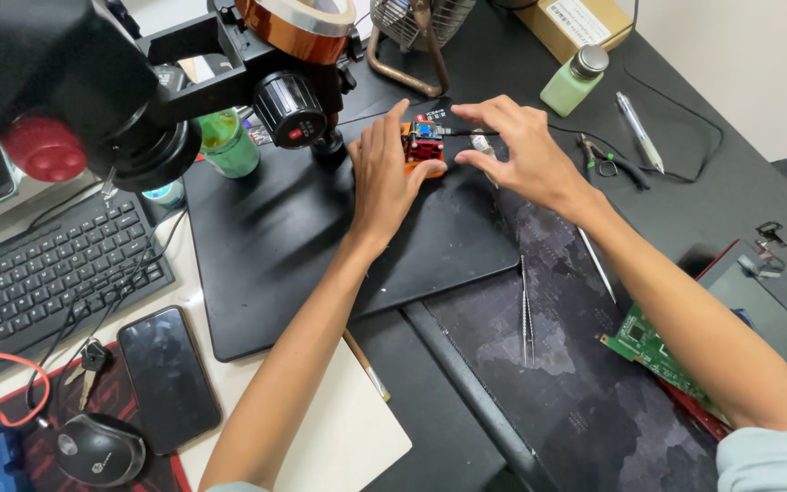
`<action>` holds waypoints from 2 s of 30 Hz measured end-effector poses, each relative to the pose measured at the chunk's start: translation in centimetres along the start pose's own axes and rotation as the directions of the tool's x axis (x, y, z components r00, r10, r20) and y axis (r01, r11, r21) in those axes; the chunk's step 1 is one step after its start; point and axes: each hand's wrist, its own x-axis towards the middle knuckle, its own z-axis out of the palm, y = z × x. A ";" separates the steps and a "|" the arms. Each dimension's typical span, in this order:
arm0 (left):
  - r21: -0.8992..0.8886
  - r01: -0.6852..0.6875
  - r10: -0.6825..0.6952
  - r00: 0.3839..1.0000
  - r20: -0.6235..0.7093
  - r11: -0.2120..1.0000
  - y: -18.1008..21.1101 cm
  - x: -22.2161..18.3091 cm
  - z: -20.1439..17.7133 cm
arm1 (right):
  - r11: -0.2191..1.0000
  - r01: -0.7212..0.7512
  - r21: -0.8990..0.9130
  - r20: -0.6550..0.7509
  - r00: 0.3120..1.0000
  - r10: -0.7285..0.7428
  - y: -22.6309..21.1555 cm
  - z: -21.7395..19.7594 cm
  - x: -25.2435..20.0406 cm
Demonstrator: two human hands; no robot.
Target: The recorder is repairing a laptop by removing the motherboard, cleaning it, and then using a heat gun and tweezers to solder or remove a component.
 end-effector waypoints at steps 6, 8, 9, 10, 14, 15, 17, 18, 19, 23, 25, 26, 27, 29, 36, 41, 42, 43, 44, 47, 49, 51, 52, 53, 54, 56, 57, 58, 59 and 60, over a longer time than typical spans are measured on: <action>-0.048 -0.002 0.003 1.000 0.001 0.999 -0.9 0.3 -0.5 | 0.999 0.037 -0.011 0.041 0.998 -0.036 -0.7 0.1 0.1; -0.050 -0.011 0.013 0.999 0.039 0.999 -1.0 0.5 -0.7 | 1.000 0.018 -0.019 0.063 0.998 -0.017 -0.8 0.1 0.1; -0.042 -0.014 0.015 0.999 0.032 0.999 -1.0 0.5 -0.7 | 0.999 0.028 -0.017 0.059 0.998 -0.027 -0.7 0.2 0.0; -0.056 -0.015 0.017 0.999 0.034 0.998 -0.9 0.5 -0.6 | 0.999 0.032 -0.020 0.058 0.998 -0.031 -0.6 0.3 -0.1; -0.037 0.013 -0.012 1.000 0.026 0.999 -1.4 0.4 -0.3 | 0.999 0.035 -0.038 0.054 0.998 -0.033 -0.4 0.7 0.1; -0.025 0.013 -0.012 1.000 0.015 1.000 -1.5 0.4 -0.2 | 0.998 0.051 -0.033 0.051 0.997 -0.049 -0.4 0.7 0.2; -0.029 -0.002 0.003 1.000 0.006 1.000 -1.8 0.2 0.2 | 1.000 -0.004 -0.031 0.078 0.997 0.007 -0.3 0.7 0.1; -0.020 0.000 0.000 1.000 0.001 1.000 -1.9 0.2 0.1 | 1.000 0.005 -0.026 0.078 0.997 -0.003 -0.4 0.6 0.3; -0.018 -0.007 0.007 1.000 -0.002 1.000 -1.8 0.1 0.1 | 1.000 -0.007 -0.030 0.078 0.997 0.010 -0.6 0.5 0.2; -0.010 -0.047 0.047 0.998 0.038 0.999 -1.0 0.0 -0.5 | 0.998 -0.010 -0.066 0.059 0.998 0.014 -1.3 -1.0 -0.7; -0.008 -0.068 0.068 0.996 0.053 0.998 -1.1 -0.1 -0.8 | 0.996 -0.036 -0.080 0.054 0.998 0.041 -2.1 -2.4 -1.6; 0.001 -0.087 0.087 0.995 0.057 0.996 -1.1 -0.1 -0.6 | 0.995 -0.048 -0.092 0.051 0.997 0.053 -2.3 -3.1 -2.2; -0.029 -0.091 0.094 0.992 0.085 0.995 -1.1 -0.4 -0.9 | 0.991 -0.088 -0.102 0.050 0.994 0.094 -2.9 -4.2 -3.4; -0.019 -0.120 0.120 0.991 0.051 0.993 -0.9 -0.3 -0.8 | 0.973 -0.042 -0.228 0.044 0.998 0.053 -3.8 -6.8 -5.6; -0.052 -0.145 0.150 0.981 0.119 0.988 0.3 -0.7 -1.1 | 0.888 -0.324 -0.327 0.126 0.916 0.381 -6.5 -13.9 -17.3; -0.020 -0.103 0.104 0.988 0.115 0.994 1.7 -1.6 -1.6 | 0.823 -0.415 -0.388 0.185 0.840 0.511 -6.5 -13.5 -24.6; -0.037 -0.108 0.112 0.985 0.133 0.993 2.5 -2.0 -1.2 | 0.810 -0.436 -0.391 0.179 0.828 0.532 -6.8 -13.4 -25.3; -0.008 -0.148 0.148 0.981 0.123 0.989 3.3 -2.4 -1.2 | 0.810 -0.410 -0.420 0.159 0.845 0.510 -6.9 -13.1 -25.8; 0.020 -0.188 0.185 0.976 0.114 0.982 4.0 -2.7 -1.3 | 0.807 -0.383 -0.449 0.141 0.862 0.488 -7.1 -12.9 -26.3; 0.072 -0.315 0.303 0.943 0.139 0.946 6.6 -3.5 -0.7 | 0.813 -0.346 -0.469 0.098 0.894 0.437 -7.5 -12.4 -26.2; 0.040 -0.333 0.322 0.930 0.177 0.942 9.5 -4.5 -0.4 | 0.806 -0.354 -0.475 0.093 0.890 0.445 -7.6 -12.3 -26.1; 0.018 -0.341 0.330 0.921 0.207 0.940 11.9 -5.6 -0.1 | 0.807 -0.346 -0.479 0.097 0.893 0.440 -7.8 -12.3 -25.7; -0.081 -0.330 0.339 0.910 0.236 0.941 12.9 -6.2 -0.1 | 0.807 -0.367 -0.463 0.090 0.886 0.454 -8.1 -12.4 -25.3; -0.177 -0.311 0.349 0.900 0.261 0.934 13.8 -6.8 0.0 | 0.808 -0.384 -0.447 0.085 0.881 0.466 -8.3 -12.5 -24.9; -0.157 -0.305 0.337 0.907 0.253 0.939 14.5 -7.3 0.0 | 0.820 -0.365 -0.441 0.094 0.890 0.447 -8.9 -12.7 -24.1; -0.294 -0.254 0.350 0.872 0.343 0.921 15.9 -8.4 -0.2 | 0.834 -0.419 -0.360 0.010 0.892 0.452 -10.2 -13.2 -22.8; -0.276 -0.254 0.341 0.879 0.334 0.927 16.2 -8.4 -0.8 | 0.845 -0.401 -0.354 0.014 0.901 0.433 -10.7 -13.2 -21.9; -0.390 -0.154 0.325 0.846 0.422 0.908 16.7 -8.4 -1.5 | 0.890 -0.386 -0.244 -0.025 0.920 0.392 -11.2 -13.3 -21.0; -0.489 -0.040 0.320 0.801 0.505 0.871 17.2 -8.4 -2.2 | 0.923 -0.362 -0.130 -0.068 0.932 0.356 -11.8 -13.4 -20.1; -0.476 -0.042 0.310 0.810 0.499 0.878 17.0 -8.5 -2.3 | 0.931 -0.344 -0.124 -0.064 0.939 0.338 -11.9 -13.1 -19.2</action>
